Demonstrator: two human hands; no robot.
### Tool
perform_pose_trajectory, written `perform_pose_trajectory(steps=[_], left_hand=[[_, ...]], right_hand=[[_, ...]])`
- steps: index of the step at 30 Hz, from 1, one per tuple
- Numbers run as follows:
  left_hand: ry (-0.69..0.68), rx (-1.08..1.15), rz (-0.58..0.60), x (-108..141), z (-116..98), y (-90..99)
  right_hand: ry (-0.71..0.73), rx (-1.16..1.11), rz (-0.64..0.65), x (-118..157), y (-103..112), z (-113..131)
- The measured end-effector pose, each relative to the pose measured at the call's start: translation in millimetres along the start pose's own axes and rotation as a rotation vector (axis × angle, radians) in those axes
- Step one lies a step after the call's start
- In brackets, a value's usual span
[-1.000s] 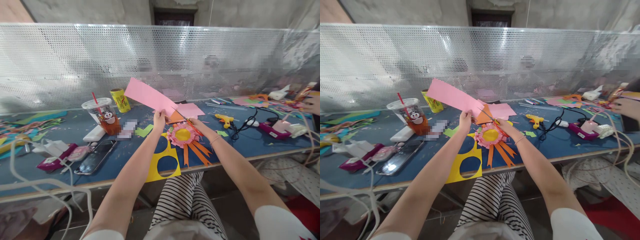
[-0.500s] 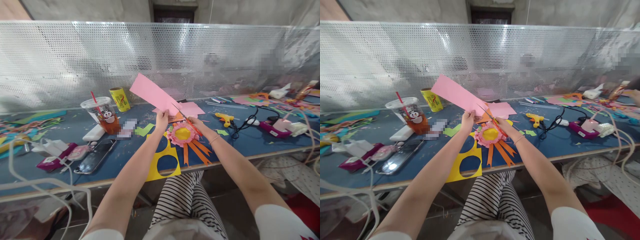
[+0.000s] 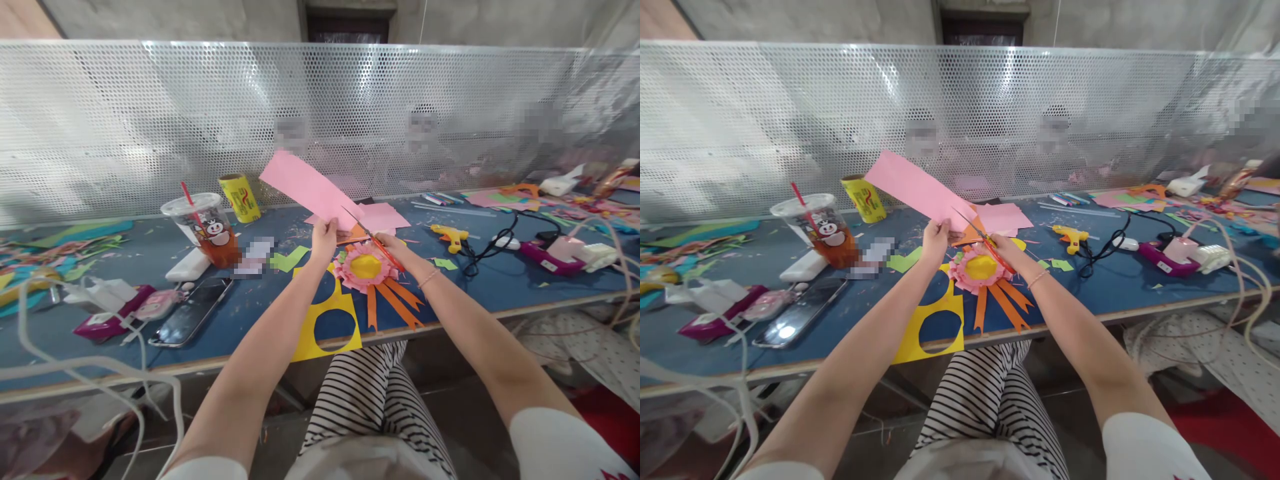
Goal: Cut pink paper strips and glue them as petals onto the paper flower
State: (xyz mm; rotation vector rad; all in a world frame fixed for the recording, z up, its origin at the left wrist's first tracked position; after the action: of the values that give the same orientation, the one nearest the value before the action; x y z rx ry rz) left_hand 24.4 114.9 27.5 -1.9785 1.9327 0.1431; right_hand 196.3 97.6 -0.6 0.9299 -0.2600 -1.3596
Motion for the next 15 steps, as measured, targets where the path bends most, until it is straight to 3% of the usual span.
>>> perform_pose_trajectory(steps=[15], left_hand=[[-0.06,-0.046,0.0,3.0,-7.8,0.8]], right_hand=[[0.013,0.087,-0.049,2.9,3.6,11.1]])
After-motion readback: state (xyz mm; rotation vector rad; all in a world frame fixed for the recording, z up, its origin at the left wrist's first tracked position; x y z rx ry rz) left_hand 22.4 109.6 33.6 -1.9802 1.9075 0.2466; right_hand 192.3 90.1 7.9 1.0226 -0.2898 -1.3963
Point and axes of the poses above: each hand's wrist, its own x-axis away from the middle knuckle, its own y-axis out of the back of the hand, z = x × y, the point moved 9 cm from there along -x, towards the middle knuckle, and after that the axes turned 2 degrees about x, right-handed, at the moved point
